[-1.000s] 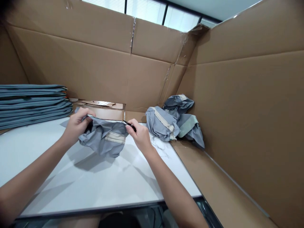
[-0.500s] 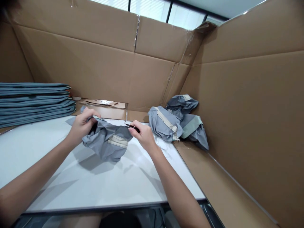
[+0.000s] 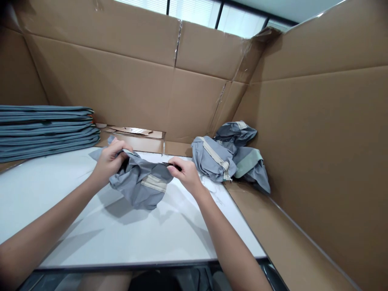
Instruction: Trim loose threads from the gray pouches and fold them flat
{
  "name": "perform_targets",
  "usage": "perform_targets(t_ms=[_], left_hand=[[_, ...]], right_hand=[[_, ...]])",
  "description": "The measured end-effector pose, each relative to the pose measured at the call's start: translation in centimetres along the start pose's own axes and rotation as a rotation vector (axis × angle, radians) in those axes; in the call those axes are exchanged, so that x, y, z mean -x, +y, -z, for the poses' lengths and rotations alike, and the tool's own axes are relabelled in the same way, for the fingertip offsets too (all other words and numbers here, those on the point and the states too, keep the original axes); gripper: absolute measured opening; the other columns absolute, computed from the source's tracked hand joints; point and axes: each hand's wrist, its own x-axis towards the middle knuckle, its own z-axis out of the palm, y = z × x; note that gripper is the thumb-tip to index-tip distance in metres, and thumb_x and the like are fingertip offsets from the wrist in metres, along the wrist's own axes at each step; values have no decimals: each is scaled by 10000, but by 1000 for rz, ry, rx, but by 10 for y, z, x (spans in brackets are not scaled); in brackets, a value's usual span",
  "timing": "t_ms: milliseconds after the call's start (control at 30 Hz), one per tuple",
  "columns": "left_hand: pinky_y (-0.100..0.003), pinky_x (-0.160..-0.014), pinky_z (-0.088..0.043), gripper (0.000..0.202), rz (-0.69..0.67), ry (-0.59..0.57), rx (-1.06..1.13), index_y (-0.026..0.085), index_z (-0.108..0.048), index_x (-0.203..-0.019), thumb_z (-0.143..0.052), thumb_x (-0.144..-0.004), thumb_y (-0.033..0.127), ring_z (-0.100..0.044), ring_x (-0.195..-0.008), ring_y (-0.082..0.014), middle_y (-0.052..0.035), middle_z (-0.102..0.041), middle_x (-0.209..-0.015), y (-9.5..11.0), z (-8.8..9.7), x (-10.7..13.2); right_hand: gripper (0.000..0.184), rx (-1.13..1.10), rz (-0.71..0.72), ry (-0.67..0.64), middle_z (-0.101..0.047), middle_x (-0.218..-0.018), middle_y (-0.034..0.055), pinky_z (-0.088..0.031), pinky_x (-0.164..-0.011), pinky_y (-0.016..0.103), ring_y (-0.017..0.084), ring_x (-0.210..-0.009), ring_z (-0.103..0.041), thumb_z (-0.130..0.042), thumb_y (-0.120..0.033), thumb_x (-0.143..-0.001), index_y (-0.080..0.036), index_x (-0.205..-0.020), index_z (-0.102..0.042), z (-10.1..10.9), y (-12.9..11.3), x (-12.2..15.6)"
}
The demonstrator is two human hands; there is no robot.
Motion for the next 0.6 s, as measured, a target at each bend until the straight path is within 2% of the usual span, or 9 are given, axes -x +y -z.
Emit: perform_targets(t_ms=[167,300,500,600], left_hand=[[-415,-943,-270,190,-2,1,19,193,-503,-672,-393,-810,263,-451,-693,-152,13,-539,-663,1,-1,1],[-425,-925,-297,206,-3,0,17,193,-512,-672,-385,-815,271,-458,-701,-163,1,-544,-666,2,-2,2],[-453,-974,-283,225,-6,-8,19,191,-522,-669,-380,-821,277,-472,-699,-157,-1,-556,-669,1,-3,3],[-482,-1009,-244,217,-3,-11,28,193,-522,-677,-383,-823,272,-482,-714,-158,-1,-558,-685,2,-3,4]], right_hand=[[405,-44,-4,26,-548,-649,10,-343,-547,233,120,-577,-475,-441,-555,-837,-189,-723,-571,-2,3,0],[445,-77,-31,57,-539,-629,14,-346,-539,248,130,-564,-468,-446,-609,-805,-197,-693,-570,-6,5,1],[494,-164,-90,114,-438,-563,-4,-324,-515,254,119,-523,-397,-476,-671,-751,-196,-625,-521,-9,10,2],[428,-239,-156,193,-357,-585,-27,-282,-481,240,103,-513,-336,-436,-613,-815,-202,-699,-457,-10,17,1]])
